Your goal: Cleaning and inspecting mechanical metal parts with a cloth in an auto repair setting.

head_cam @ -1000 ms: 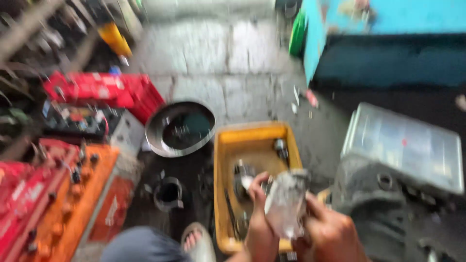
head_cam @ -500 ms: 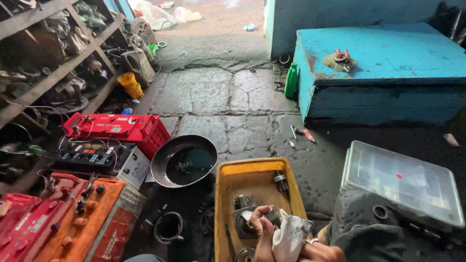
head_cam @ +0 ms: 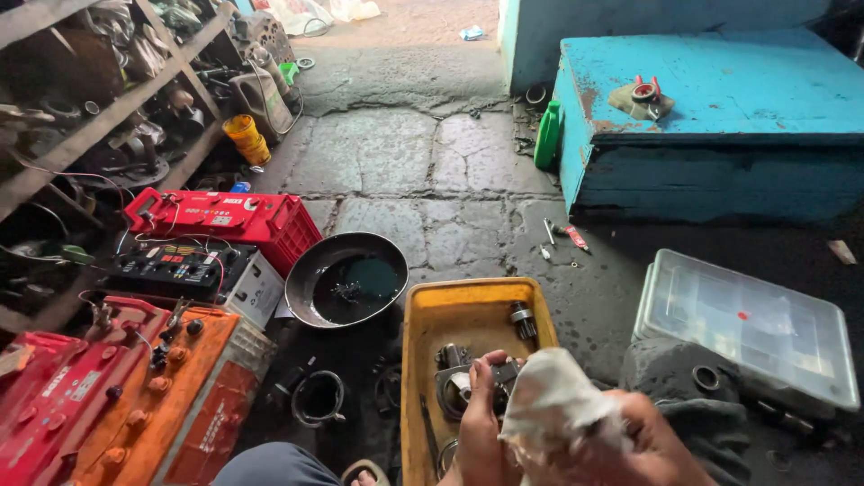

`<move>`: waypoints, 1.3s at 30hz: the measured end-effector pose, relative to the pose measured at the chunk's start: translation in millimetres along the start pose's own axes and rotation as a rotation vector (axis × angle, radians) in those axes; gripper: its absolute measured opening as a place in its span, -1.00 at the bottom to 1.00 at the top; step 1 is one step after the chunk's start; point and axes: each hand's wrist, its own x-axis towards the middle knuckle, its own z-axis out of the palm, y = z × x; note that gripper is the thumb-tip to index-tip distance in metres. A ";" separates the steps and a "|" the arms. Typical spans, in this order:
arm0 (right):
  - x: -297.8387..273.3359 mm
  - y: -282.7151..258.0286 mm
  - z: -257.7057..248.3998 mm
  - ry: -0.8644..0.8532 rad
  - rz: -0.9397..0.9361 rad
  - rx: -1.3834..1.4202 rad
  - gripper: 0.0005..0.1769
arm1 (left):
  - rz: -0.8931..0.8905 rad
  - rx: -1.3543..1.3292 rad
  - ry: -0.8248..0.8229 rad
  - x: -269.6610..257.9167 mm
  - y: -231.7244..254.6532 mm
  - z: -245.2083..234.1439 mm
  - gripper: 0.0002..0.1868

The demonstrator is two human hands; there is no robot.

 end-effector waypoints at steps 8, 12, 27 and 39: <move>35.6 -49.0 -27.9 0.666 0.536 0.412 -0.32 | -0.121 0.138 -0.251 -13.6 1.8 -5.2 -0.51; 49.1 -75.1 -20.0 0.715 0.648 0.147 -0.53 | -0.265 0.107 -0.300 -29.9 12.0 21.6 -0.50; 43.9 -71.3 -11.6 0.430 0.538 -0.032 -0.59 | -0.188 0.204 -0.488 -45.7 22.3 23.8 -0.32; 51.5 -14.7 4.0 0.337 0.394 0.907 -0.40 | -0.275 -0.065 -0.635 -56.4 63.1 37.2 -0.07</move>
